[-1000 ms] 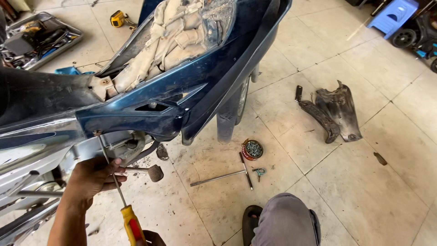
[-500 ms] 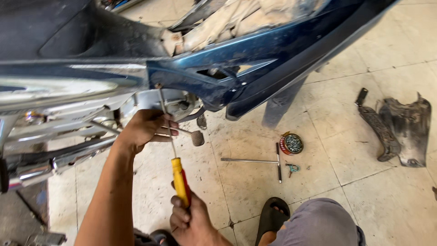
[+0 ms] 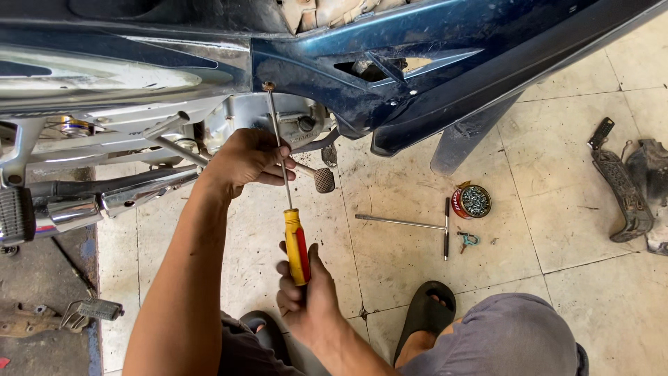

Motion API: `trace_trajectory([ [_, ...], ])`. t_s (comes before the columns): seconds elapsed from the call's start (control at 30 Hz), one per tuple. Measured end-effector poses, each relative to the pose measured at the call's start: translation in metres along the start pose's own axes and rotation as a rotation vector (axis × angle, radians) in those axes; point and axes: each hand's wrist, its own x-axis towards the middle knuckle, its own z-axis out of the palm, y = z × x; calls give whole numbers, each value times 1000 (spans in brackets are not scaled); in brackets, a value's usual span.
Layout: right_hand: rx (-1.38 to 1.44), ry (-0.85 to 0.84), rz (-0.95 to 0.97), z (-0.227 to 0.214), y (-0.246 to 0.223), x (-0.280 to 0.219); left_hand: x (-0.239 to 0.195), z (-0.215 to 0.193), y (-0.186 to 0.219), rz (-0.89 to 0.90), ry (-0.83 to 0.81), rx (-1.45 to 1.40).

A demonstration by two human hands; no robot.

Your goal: The person uses a screwdriver to loosen and remove screws from the rear side panel of a blue motorcycle. After detaching the panel, they move to the front of the bike and align the side panel with the body, pressing it into place to secure it.

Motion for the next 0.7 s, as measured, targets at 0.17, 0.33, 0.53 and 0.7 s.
trace_trajectory([
  [0.17,-196,25,-418,-4,17,2,-7,4,4,84,244,138],
  [0.33,47,29,107,-8,-3,10,-13,2,5,80,15,5],
  [0.53,-209,11,-330,13,10,-14,-15,10,13,71,314,140],
  [0.7,-35,-92,99,-8,2,8,16,-10,-22,226,-59,-143],
])
